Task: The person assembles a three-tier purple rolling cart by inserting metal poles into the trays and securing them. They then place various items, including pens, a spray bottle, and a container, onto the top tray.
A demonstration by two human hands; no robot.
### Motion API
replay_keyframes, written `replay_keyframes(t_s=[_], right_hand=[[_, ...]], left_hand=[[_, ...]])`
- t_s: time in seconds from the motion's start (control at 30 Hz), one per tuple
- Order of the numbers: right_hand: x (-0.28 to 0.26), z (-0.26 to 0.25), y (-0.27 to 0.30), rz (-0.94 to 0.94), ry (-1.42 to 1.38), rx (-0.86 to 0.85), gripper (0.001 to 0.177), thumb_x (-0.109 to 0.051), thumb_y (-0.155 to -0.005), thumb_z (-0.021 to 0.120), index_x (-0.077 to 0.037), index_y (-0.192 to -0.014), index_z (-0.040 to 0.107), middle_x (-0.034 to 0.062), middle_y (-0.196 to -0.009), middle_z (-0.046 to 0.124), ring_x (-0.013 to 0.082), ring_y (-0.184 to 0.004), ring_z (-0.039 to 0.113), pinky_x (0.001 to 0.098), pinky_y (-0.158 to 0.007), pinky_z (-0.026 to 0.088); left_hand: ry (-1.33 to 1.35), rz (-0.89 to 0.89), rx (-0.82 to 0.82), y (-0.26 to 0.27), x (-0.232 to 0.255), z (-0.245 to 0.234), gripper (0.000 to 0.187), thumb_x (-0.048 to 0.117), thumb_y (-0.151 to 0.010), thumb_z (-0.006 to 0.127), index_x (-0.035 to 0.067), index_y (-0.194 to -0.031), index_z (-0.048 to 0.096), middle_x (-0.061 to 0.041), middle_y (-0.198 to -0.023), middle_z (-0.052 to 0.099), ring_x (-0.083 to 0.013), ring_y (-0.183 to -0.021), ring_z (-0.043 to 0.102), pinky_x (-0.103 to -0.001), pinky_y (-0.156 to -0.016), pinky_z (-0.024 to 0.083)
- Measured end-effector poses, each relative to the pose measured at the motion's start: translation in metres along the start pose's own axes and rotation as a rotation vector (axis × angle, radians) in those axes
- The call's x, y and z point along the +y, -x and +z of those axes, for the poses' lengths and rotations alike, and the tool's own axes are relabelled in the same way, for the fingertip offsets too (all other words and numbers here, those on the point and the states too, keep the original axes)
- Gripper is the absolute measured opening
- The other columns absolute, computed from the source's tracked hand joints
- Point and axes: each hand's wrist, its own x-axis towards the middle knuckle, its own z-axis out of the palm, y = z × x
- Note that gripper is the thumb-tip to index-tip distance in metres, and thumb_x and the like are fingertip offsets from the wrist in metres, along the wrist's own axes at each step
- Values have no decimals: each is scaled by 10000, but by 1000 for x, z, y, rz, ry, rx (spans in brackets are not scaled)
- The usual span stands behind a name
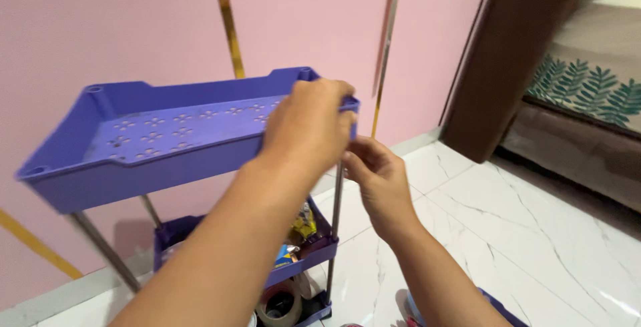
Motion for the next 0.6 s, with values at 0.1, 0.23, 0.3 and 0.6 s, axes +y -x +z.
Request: replay_keyframes(t_s=[0.1,0.23,0.3,0.6], right_hand=[[6,-1,-3,-20,-24,-39,267,-102,-951,672,12,-1191,695,52,-1031,738,121,-897,652,275,-774,512],[10,2,-5,-21,-32,-25,280,-118,-963,663,12,-1208,698,35,-1010,734,106,-894,643,269,-794,520],[11,2,-5,-1,-53,-15,298,-122,-960,661,5,-1228,700,35,-989,736,106,-889,650,269,-801,527],[11,5,1,-12,-55,7,330,-141,-960,666,14,-1249,698,19,-979,731,98,-889,642,266,-822,535]], left_hand=[[21,-29,13,-1,-3,5,327,206,-861,708,185,-1186,741,-127,-988,767,-319,-938,737,-460,-852,554],[4,-58,8,-4,-8,8,318,220,-879,692,214,-1193,744,-122,-951,772,-315,-910,746,-462,-843,554],[-23,-14,51,-5,-9,11,312,227,-869,706,212,-1177,756,-136,-954,765,-332,-909,733,-467,-829,551],[21,57,205,3,-15,23,245,233,-864,721,223,-1096,801,-131,-860,761,-325,-812,735,-444,-748,562]])
